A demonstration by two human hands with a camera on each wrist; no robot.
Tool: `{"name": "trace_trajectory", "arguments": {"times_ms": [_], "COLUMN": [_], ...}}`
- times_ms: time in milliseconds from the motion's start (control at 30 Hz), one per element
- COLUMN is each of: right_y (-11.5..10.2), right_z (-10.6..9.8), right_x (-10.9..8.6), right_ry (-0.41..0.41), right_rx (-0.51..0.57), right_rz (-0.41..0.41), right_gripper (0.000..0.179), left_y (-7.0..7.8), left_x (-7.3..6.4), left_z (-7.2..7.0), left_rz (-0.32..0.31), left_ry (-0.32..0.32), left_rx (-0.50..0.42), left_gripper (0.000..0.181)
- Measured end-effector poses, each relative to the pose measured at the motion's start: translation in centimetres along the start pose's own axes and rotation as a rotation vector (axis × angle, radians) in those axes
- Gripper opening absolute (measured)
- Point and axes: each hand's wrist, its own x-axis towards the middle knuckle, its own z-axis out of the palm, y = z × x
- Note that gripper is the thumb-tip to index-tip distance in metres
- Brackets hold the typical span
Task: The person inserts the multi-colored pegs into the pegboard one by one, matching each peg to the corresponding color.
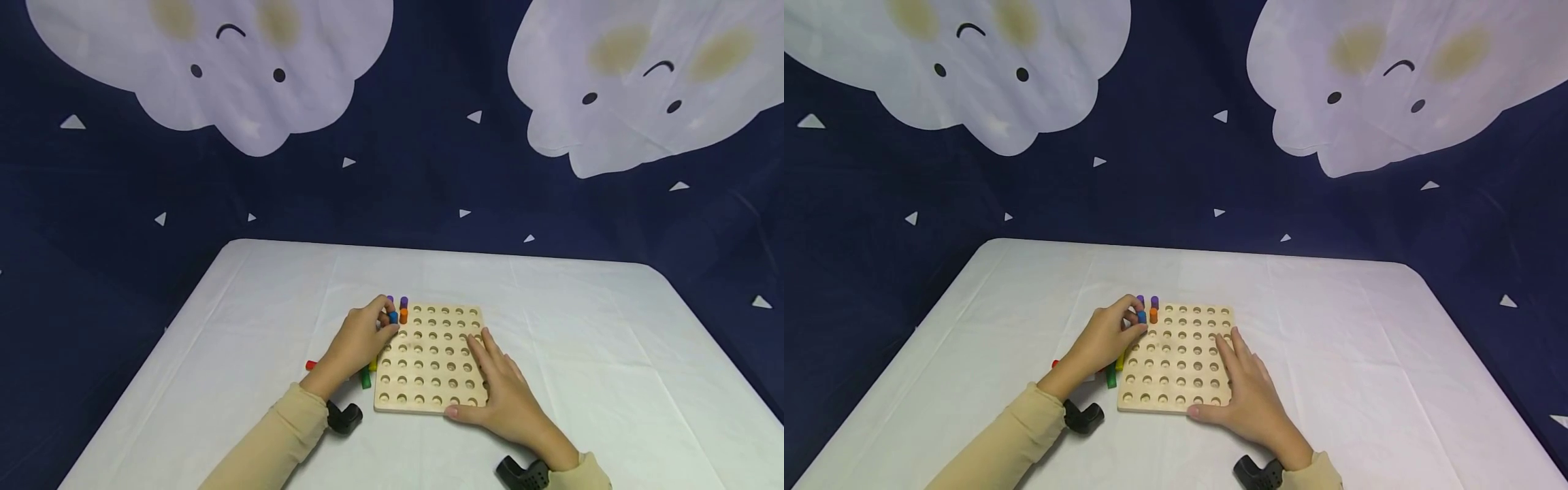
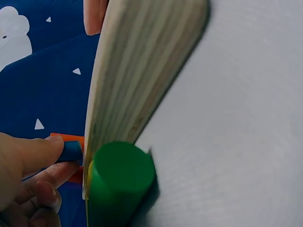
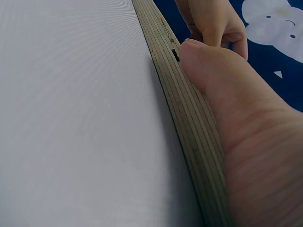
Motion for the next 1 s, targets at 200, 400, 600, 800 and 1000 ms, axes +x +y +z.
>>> {"name": "trace_trajectory", "arguments": {"times_ms": [200,400,600,800,1000], "right_y": [-0.1,0.0,0.0,0.1,0.2], "right_z": [0.0,0.0,0.1,0.1,0.1], "right_x": [0.0,-0.1,0.0,0.0,0.0], "right_ry": [-0.002,-0.001,0.003,0.007,0.007], "right_rx": [-0.001,-0.005,-0.008,-0.010,-0.012], "right_rz": [0.001,-0.003,-0.002,-0.007,-0.003], "right_gripper": [0.121,0.121,0.121,0.121,0.121], "left_y": [0.2,0.3,0.3,0.4,0.4], "left_x": [0.0,0.1,0.1,0.2,0.2], "left_z": [0.4,0.9,1.0,1.2,1.4], "left_rz": [0.021,0.057,0.075,0.076,0.088], "left_ry": [0.010,0.008,0.008,0.007,0.002], "left_rx": [0.021,0.031,0.042,0.038,0.072], "left_gripper": [0.018,0.020,0.020,0.020,0.018]}}
